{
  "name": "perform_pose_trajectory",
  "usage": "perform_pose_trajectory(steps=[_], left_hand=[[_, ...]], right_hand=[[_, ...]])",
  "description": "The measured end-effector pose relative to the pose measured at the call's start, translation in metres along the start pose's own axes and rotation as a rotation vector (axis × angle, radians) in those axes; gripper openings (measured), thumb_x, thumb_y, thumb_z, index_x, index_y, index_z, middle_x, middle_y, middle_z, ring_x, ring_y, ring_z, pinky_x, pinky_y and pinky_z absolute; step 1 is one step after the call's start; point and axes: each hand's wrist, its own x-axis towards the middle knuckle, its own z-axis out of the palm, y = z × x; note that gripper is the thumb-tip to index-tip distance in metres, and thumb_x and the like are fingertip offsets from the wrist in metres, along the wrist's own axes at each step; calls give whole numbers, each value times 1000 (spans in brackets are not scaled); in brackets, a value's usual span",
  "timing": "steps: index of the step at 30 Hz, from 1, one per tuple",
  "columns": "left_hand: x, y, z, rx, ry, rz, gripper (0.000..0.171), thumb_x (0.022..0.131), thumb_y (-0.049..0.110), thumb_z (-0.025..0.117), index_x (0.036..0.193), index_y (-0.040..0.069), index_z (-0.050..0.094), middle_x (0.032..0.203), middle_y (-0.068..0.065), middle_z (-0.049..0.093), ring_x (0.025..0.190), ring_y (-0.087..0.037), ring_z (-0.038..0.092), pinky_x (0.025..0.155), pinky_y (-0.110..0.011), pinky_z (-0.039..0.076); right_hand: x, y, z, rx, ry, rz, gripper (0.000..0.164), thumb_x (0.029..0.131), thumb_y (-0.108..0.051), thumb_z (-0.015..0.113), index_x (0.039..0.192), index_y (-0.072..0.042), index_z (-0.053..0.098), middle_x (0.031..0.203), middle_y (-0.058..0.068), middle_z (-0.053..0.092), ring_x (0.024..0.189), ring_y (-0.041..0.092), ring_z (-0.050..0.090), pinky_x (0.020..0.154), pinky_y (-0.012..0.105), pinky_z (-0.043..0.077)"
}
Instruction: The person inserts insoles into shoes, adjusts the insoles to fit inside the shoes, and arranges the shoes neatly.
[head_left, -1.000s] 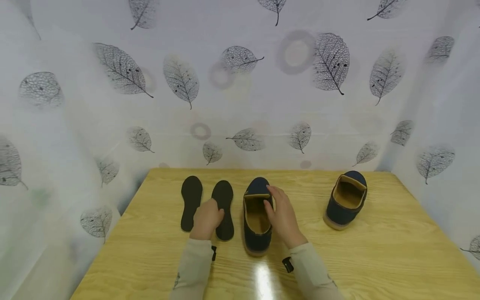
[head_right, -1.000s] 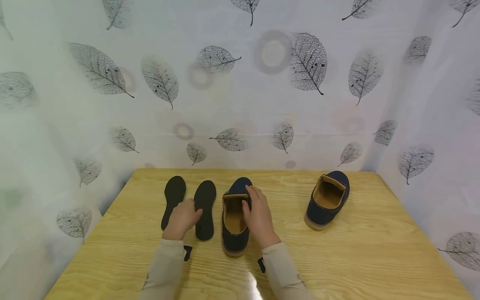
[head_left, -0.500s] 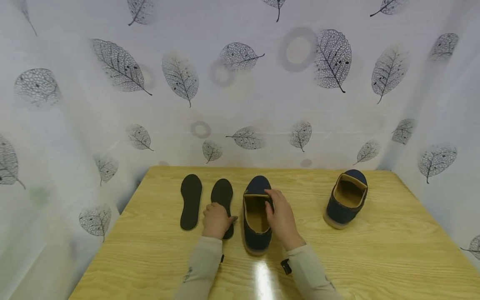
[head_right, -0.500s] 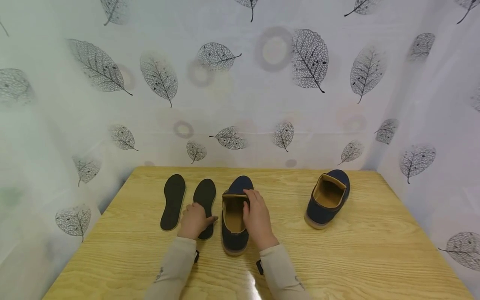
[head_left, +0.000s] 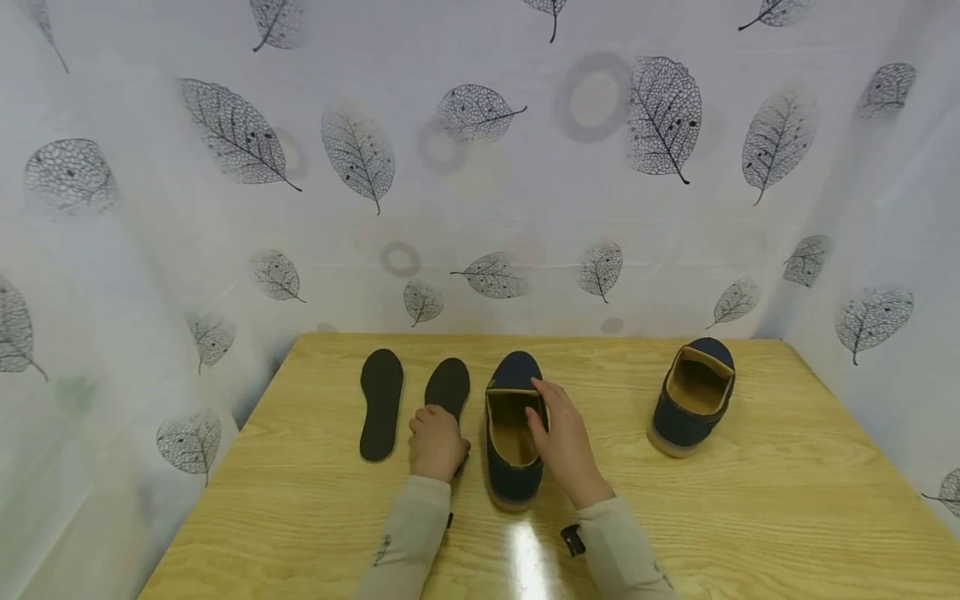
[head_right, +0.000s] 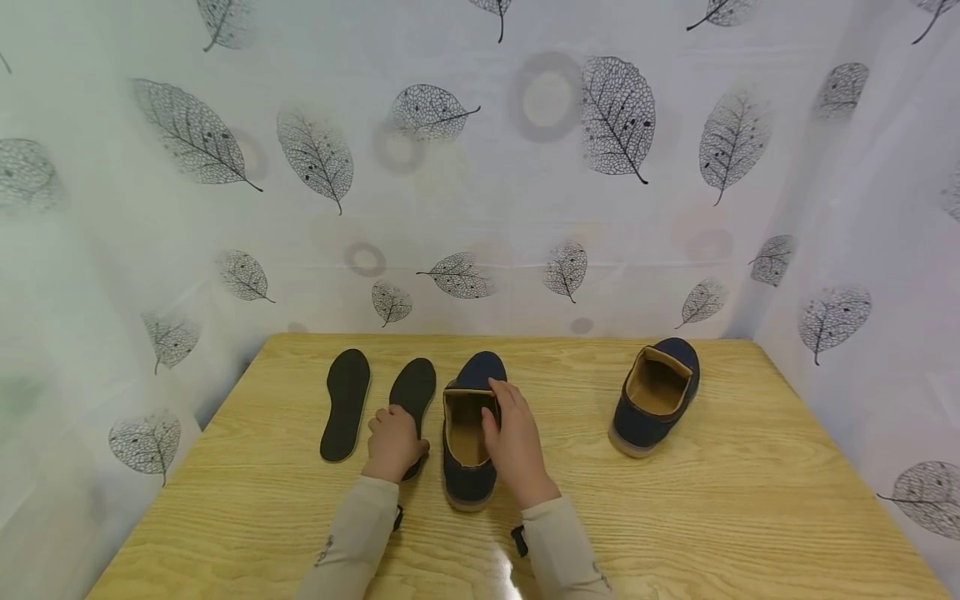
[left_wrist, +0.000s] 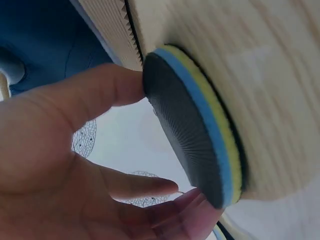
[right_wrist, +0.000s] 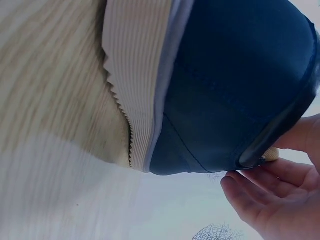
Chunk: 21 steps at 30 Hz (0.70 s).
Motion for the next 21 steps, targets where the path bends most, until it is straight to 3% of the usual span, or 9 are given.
perform_pose_trajectory(steps=[9, 13, 17, 21], left_hand=[[5, -8, -12, -155, -129, -28, 84, 79, 24, 79, 134, -22, 35, 105, -45, 48, 96, -57, 54, 80, -59, 49], [6, -11, -22, -218, -210, -8, 89, 81, 24, 76, 140, -22, 27, 111, -48, 48, 101, -59, 53, 83, -60, 48], [5, -13, -42, -250, -286, 8, 94, 85, 25, 73, 145, -23, 19, 120, -48, 46, 107, -57, 53, 87, -58, 47], [2, -12, -61, -280, -300, 9, 96, 87, 27, 69, 148, -21, 12, 126, -47, 44, 108, -55, 55, 87, -57, 48]], right_hand=[[-2, -2, -2, 28, -23, 31, 50, 93, -8, 63, 139, 8, 51, 135, 25, 52, 124, 42, 52, 98, 51, 45], [-4, -5, -5, 12, 17, 1, 48, 94, -8, 63, 138, 9, 52, 132, 24, 53, 121, 41, 53, 96, 50, 46], [-5, -14, -11, 0, 103, -66, 41, 94, -8, 63, 131, 9, 57, 121, 19, 56, 109, 36, 58, 88, 47, 51], [-8, -29, -18, 24, 152, -125, 32, 93, -7, 64, 121, 8, 63, 109, 15, 58, 92, 29, 58, 77, 41, 52]])
